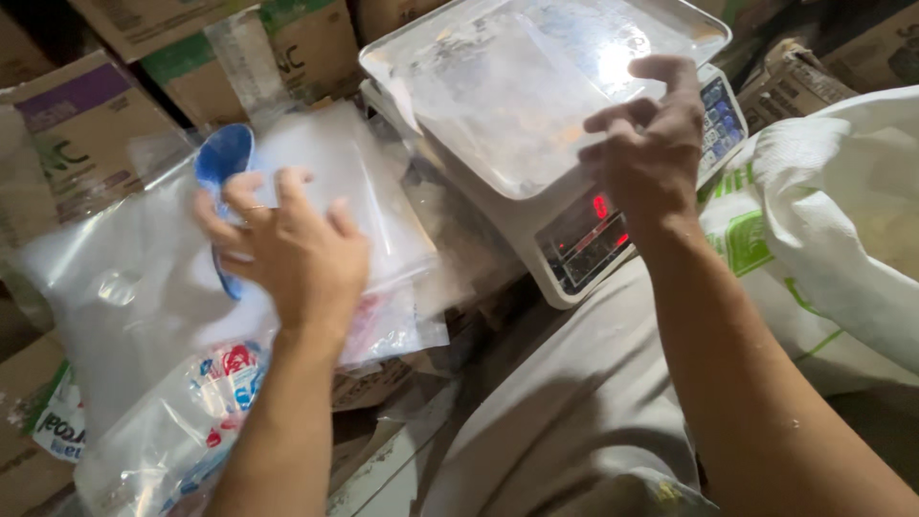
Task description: The person scoops flour from a large sack into a plastic bag placed on a digital scale, adjusts the amount to reach a target weight, and ties the bag closed. The process is repeated for multiple bags.
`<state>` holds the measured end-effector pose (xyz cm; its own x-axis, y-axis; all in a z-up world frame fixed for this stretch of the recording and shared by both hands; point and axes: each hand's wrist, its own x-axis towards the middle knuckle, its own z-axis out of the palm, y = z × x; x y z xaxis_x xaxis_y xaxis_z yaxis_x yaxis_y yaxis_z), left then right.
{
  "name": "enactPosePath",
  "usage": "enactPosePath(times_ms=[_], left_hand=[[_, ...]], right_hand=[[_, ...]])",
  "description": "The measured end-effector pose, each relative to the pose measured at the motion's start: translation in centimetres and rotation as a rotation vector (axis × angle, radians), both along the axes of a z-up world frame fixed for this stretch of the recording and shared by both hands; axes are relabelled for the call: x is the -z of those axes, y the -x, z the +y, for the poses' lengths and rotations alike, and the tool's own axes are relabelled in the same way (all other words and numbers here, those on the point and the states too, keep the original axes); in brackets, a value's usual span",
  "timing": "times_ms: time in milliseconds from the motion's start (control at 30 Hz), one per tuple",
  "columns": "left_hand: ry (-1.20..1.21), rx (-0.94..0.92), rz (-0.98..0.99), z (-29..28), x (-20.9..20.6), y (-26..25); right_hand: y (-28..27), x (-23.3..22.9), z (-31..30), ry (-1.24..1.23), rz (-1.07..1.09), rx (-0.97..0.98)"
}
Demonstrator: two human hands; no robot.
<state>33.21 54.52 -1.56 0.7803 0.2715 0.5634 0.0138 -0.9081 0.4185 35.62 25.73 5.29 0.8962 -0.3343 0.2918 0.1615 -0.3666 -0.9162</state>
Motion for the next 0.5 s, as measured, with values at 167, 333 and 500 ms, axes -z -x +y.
enactPosePath(times_ms=[167, 333, 500], left_hand=[[0.591, 0.302, 0.291, -6.5, -0.3, -0.7], [0.685, 0.219, 0.309, -10.4, 0.0, -1.6], [0.913, 0.218, 0.563, -11.0, -1.6, -2.6]], right_hand=[[0.8, 0.9, -3.1, 0.063, -0.029, 0.128], [1.5, 2.3, -5.0, -0.019, 0.07, 0.241], [1.9, 3.4, -6.3, -0.073, 0.097, 0.286]])
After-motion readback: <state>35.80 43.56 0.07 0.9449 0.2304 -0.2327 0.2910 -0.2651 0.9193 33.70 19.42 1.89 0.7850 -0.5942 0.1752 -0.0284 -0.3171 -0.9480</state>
